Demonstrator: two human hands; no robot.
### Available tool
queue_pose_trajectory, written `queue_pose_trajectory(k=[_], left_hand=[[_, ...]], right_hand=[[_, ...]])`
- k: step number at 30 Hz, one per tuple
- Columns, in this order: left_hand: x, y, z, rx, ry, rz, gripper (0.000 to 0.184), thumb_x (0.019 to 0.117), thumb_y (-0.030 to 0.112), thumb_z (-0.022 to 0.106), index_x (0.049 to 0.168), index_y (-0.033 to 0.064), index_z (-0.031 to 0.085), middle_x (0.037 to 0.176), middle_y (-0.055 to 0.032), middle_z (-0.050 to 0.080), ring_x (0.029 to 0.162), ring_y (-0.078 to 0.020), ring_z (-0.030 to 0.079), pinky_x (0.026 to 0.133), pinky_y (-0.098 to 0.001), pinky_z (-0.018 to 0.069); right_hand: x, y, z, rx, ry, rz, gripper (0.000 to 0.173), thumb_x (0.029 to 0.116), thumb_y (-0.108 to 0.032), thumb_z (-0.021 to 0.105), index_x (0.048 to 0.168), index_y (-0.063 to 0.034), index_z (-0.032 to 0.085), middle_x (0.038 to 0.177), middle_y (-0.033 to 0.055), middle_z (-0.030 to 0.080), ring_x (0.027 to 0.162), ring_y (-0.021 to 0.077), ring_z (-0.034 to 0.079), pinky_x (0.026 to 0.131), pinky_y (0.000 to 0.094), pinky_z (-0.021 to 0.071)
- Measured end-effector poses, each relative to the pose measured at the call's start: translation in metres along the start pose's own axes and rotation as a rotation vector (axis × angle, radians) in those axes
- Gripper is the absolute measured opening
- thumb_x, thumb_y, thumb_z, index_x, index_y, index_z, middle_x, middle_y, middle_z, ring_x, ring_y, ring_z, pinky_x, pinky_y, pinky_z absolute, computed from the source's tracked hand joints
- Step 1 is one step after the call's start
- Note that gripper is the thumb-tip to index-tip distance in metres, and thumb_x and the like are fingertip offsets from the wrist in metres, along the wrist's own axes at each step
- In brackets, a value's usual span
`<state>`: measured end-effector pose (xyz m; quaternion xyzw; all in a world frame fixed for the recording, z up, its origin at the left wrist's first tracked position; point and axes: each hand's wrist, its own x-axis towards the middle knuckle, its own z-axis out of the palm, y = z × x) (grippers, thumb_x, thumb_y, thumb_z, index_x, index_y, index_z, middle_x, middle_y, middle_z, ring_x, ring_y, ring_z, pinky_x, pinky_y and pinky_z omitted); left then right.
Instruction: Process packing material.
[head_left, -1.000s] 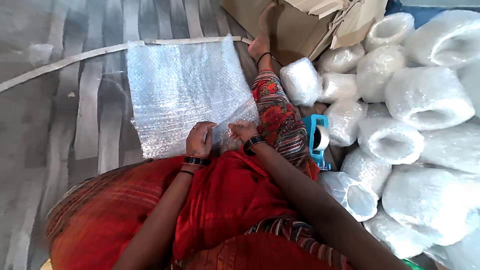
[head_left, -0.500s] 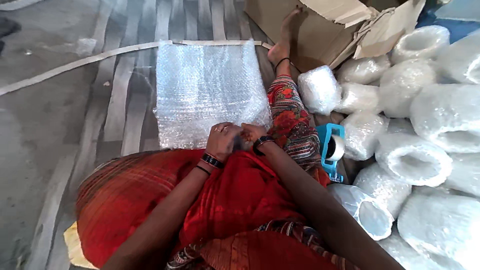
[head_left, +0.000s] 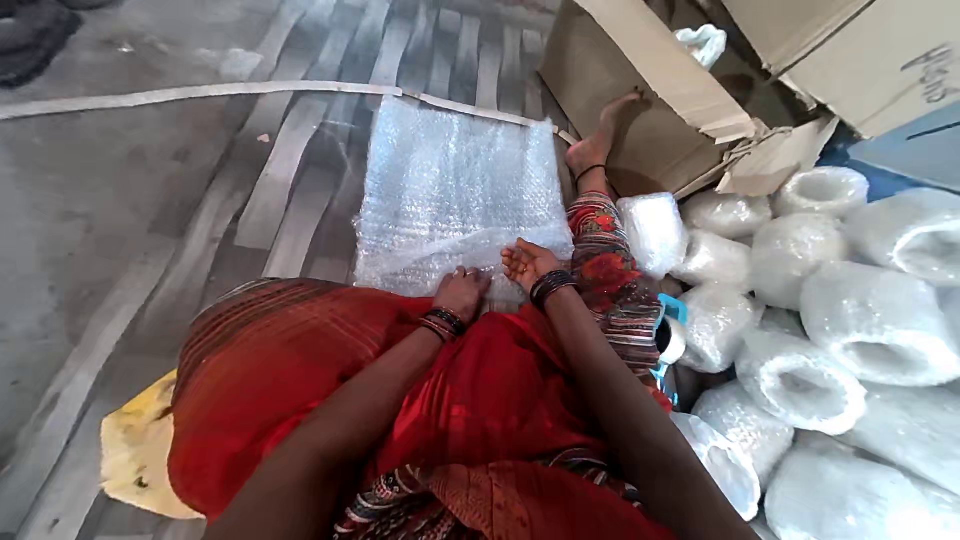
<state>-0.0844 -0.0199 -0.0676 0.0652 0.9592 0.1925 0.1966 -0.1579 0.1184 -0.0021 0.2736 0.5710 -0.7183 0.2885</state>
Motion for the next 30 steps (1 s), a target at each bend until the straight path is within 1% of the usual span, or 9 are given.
queue_pose_trajectory(k=[4,6,8,11,17,21,25,28,30], left_hand=[[-0.002,-0.001,0.02,-0.021,0.14,0.196,0.033,0.1023,0.005,0.054,0.132,-0.0006,0.065,0.151,-0.0193,0.052,0.144,-0.0401,0.044,0.116,-0.0569,0.0354],[0.0,-0.003,0.022,-0.069,0.062,0.213,0.036,0.1067,0.012,0.05,0.139,0.0019,0.061,0.161,-0.0139,0.042,0.154,-0.0374,0.029,0.123,-0.0602,0.0194],[-0.001,-0.004,0.017,-0.166,-0.001,0.153,0.035,0.1088,0.014,0.046,0.14,0.0079,0.062,0.163,-0.0099,0.04,0.157,-0.0379,0.017,0.121,-0.0708,0.0028],[-0.003,-0.004,0.013,-0.165,-0.064,0.136,0.037,0.1101,0.012,0.042,0.142,0.0126,0.062,0.163,-0.0079,0.04,0.158,-0.0388,0.012,0.116,-0.0769,-0.0055],[0.007,-0.003,0.01,-0.168,-0.17,0.166,0.037,0.11,0.009,0.041,0.144,0.0046,0.057,0.161,-0.0146,0.041,0.156,-0.0363,0.023,0.122,-0.0669,0.0096],[0.011,-0.008,0.011,-0.198,-0.169,0.16,0.038,0.1109,0.016,0.041,0.143,0.0047,0.057,0.161,-0.0131,0.042,0.155,-0.0347,0.025,0.125,-0.0609,0.0112],[0.016,-0.015,0.017,-0.207,-0.144,0.182,0.037,0.1102,0.02,0.044,0.139,0.0046,0.061,0.158,-0.0128,0.045,0.153,-0.0333,0.031,0.125,-0.0586,0.0133],[0.01,-0.02,0.011,-0.372,-0.052,0.235,0.027,0.1024,0.008,0.057,0.125,0.0022,0.07,0.147,-0.0184,0.056,0.142,-0.037,0.046,0.122,-0.0591,0.0255],[-0.002,-0.015,-0.011,-0.451,0.048,0.164,0.032,0.0961,-0.001,0.06,0.127,0.004,0.068,0.14,-0.0184,0.06,0.129,-0.037,0.058,0.11,-0.0569,0.044]], right_hand=[[-0.001,-0.003,0.012,0.027,0.111,-0.009,0.033,0.1116,-0.031,0.039,0.118,-0.0053,0.059,0.091,0.0052,0.067,0.071,0.0119,0.063,0.062,0.0272,0.0513],[-0.006,-0.004,0.018,0.024,0.129,-0.016,0.033,0.1116,-0.031,0.037,0.115,-0.0061,0.059,0.09,0.0044,0.066,0.07,0.0115,0.062,0.062,0.0267,0.0507],[-0.007,-0.006,0.023,0.025,0.139,-0.017,0.031,0.1114,-0.03,0.038,0.113,-0.0066,0.059,0.089,0.0042,0.066,0.069,0.0119,0.062,0.061,0.0267,0.0504],[-0.007,-0.017,0.028,-0.005,0.136,-0.04,0.03,0.1116,-0.029,0.039,0.12,-0.0057,0.057,0.097,0.0059,0.066,0.077,0.0137,0.064,0.066,0.029,0.0518],[-0.021,-0.102,0.063,-0.108,-0.018,-0.248,0.038,0.1125,-0.027,0.038,0.143,-0.0057,0.047,0.13,0.011,0.063,0.114,0.0217,0.063,0.092,0.0421,0.0518],[-0.039,-0.139,0.081,0.033,-0.127,-0.445,0.023,0.1115,-0.023,0.041,0.124,-0.0062,0.052,0.102,0.0064,0.066,0.093,0.0186,0.068,0.082,0.0364,0.0577],[-0.038,-0.117,0.056,0.082,-0.133,-0.484,0.024,0.1109,-0.022,0.043,0.125,-0.0063,0.053,0.104,0.0069,0.069,0.096,0.0197,0.07,0.083,0.038,0.0587],[-0.032,-0.089,0.028,0.021,-0.052,-0.359,0.026,0.111,-0.025,0.043,0.125,-0.006,0.054,0.105,0.0072,0.068,0.096,0.0194,0.068,0.082,0.0373,0.0569],[-0.03,-0.075,0.013,-0.001,-0.027,-0.286,0.027,0.111,-0.025,0.043,0.125,-0.0052,0.055,0.104,0.0068,0.069,0.094,0.0185,0.068,0.08,0.0363,0.056]])
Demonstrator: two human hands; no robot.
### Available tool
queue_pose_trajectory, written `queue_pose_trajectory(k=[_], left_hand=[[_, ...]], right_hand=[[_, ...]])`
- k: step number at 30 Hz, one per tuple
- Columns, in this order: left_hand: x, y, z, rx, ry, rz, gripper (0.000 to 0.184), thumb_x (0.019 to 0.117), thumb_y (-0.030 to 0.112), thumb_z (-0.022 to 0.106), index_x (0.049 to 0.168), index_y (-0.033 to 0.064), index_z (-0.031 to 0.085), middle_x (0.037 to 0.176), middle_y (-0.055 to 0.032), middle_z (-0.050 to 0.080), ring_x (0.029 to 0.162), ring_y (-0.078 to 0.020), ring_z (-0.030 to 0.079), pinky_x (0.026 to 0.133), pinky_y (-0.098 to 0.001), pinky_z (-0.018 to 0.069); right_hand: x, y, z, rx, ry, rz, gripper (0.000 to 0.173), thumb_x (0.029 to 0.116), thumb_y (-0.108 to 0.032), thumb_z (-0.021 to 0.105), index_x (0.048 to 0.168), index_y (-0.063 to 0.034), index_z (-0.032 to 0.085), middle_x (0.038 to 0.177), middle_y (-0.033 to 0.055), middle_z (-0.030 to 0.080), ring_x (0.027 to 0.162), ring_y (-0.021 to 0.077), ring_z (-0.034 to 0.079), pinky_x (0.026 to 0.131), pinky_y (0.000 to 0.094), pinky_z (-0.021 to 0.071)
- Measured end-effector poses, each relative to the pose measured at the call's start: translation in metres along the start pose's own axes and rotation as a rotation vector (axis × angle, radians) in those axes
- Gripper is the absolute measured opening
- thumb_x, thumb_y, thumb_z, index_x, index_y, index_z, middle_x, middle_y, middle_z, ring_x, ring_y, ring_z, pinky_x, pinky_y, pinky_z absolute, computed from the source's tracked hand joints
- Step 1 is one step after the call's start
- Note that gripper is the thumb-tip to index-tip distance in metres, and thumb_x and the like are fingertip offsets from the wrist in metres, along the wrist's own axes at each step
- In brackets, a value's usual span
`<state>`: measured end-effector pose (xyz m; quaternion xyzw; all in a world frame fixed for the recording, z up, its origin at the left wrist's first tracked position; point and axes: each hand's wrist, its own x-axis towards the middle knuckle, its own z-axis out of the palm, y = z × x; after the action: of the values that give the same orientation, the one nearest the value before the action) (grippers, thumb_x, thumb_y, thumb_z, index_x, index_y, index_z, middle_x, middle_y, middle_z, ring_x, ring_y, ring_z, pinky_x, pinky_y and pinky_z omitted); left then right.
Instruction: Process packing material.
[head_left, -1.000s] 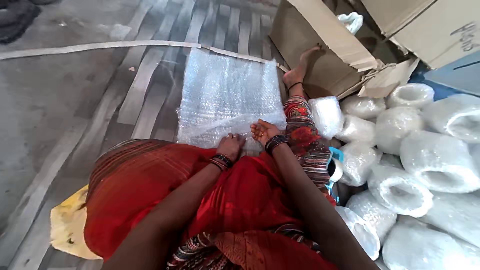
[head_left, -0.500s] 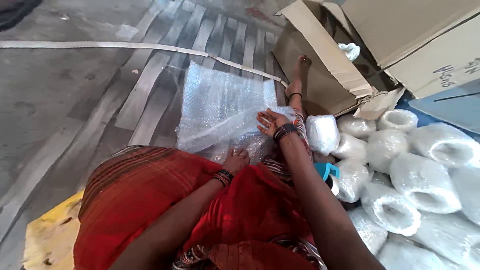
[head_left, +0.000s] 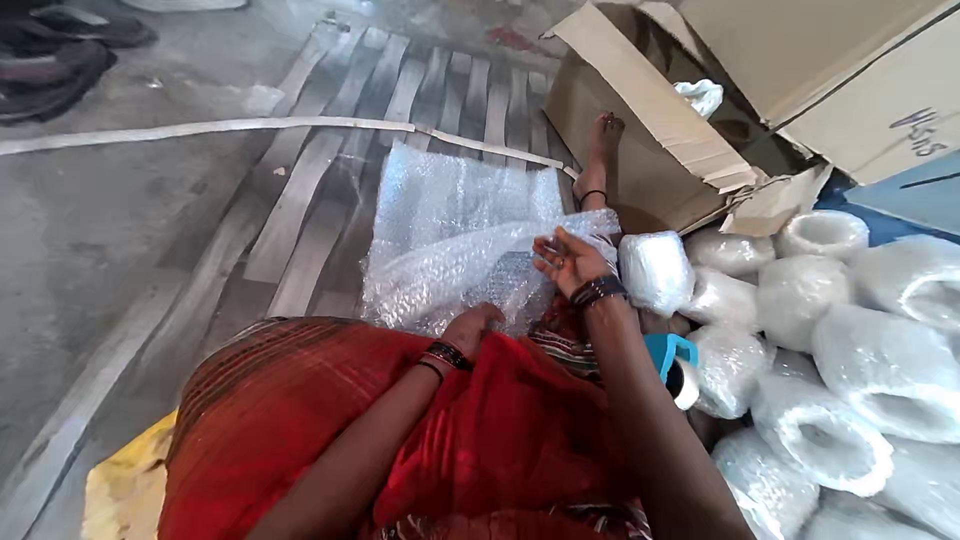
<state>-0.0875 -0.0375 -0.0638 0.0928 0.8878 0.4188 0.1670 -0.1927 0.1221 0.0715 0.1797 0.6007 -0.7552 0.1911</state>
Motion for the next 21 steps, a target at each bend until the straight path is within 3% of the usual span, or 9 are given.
queue_pose_trajectory(k=[3,5,8,9,11,14,16,17,21], left_hand=[[0.006,0.014,-0.017,0.023,0.187,-0.081,0.032,0.1034,0.009,0.053,0.134,0.0044,0.063,0.133,-0.019,0.065,0.118,-0.0375,0.066,0.1,-0.0587,0.0521],[0.023,0.012,-0.032,-0.011,0.111,-0.096,0.041,0.1075,0.013,0.051,0.146,-0.0013,0.048,0.144,-0.0253,0.056,0.127,-0.0402,0.06,0.109,-0.0548,0.0463],[0.046,-0.003,-0.043,0.135,0.003,-0.158,0.076,0.0973,0.036,0.071,0.159,0.0072,0.037,0.167,-0.0219,0.024,0.146,-0.0411,0.041,0.118,-0.0537,0.0368],[0.051,-0.011,-0.043,0.229,-0.036,-0.185,0.087,0.0928,0.049,0.072,0.162,0.015,0.032,0.171,-0.0189,0.014,0.152,-0.0418,0.029,0.12,-0.0576,0.0323],[0.056,-0.026,-0.037,0.399,-0.068,-0.215,0.099,0.0874,0.072,0.063,0.165,0.0278,0.022,0.172,-0.0175,0.001,0.157,-0.044,0.009,0.118,-0.0686,0.0237],[0.057,-0.032,-0.033,0.478,-0.055,-0.232,0.101,0.0844,0.083,0.054,0.165,0.0341,0.019,0.173,-0.0147,-0.001,0.159,-0.0399,0.0,0.119,-0.0719,0.0159],[0.06,-0.036,-0.031,0.54,-0.047,-0.231,0.103,0.0798,0.09,0.047,0.165,0.0379,0.02,0.173,-0.0125,0.0,0.158,-0.0389,-0.006,0.118,-0.076,-0.0018],[0.062,-0.039,-0.031,0.572,-0.037,-0.222,0.104,0.0781,0.093,0.043,0.164,0.0396,0.021,0.174,-0.0123,0.002,0.158,-0.04,-0.006,0.116,-0.0772,-0.006],[0.065,-0.047,-0.027,0.595,-0.006,-0.193,0.104,0.0759,0.096,0.039,0.163,0.0428,0.023,0.173,-0.0123,0.006,0.158,-0.0415,-0.001,0.116,-0.0779,-0.0051]], right_hand=[[-0.004,0.004,-0.006,0.023,0.023,0.067,0.025,0.1102,-0.023,0.046,0.123,-0.0035,0.056,0.101,0.0079,0.069,0.09,0.0188,0.069,0.078,0.0356,0.0569],[-0.002,-0.005,0.002,0.07,0.022,0.08,0.027,0.1102,-0.022,0.045,0.126,-0.0018,0.054,0.104,0.0107,0.067,0.091,0.0208,0.069,0.079,0.0367,0.057],[0.009,-0.031,0.021,0.096,0.013,0.085,0.036,0.1095,-0.024,0.048,0.137,-0.0012,0.05,0.12,0.0156,0.064,0.103,0.0248,0.067,0.086,0.0403,0.0563],[0.017,-0.041,0.029,0.085,-0.002,0.089,0.038,0.1095,-0.025,0.048,0.139,-0.002,0.048,0.125,0.0162,0.063,0.107,0.0254,0.066,0.088,0.041,0.0556],[0.039,-0.06,0.046,0.032,-0.044,0.089,0.04,0.1099,-0.028,0.047,0.141,-0.0031,0.046,0.127,0.0166,0.062,0.108,0.0255,0.066,0.089,0.0415,0.0554],[0.081,-0.094,0.078,-0.052,-0.127,0.017,0.038,0.1114,-0.028,0.043,0.138,-0.0012,0.047,0.122,0.0156,0.061,0.105,0.0248,0.065,0.089,0.0411,0.0554],[0.106,-0.129,0.107,-0.07,-0.145,-0.033,0.04,0.1117,-0.028,0.043,0.142,-0.002,0.044,0.128,0.017,0.059,0.108,0.0248,0.064,0.09,0.0385,0.0554],[0.115,-0.149,0.123,-0.092,-0.151,-0.072,0.041,0.1119,-0.029,0.042,0.143,-0.0024,0.045,0.13,0.0173,0.059,0.109,0.0241,0.065,0.09,0.0363,0.0554],[0.134,-0.221,0.176,-0.105,-0.171,-0.269,0.039,0.1113,-0.029,0.045,0.141,-0.0041,0.048,0.125,0.0141,0.062,0.103,0.02,0.065,0.086,0.0327,0.0558]])
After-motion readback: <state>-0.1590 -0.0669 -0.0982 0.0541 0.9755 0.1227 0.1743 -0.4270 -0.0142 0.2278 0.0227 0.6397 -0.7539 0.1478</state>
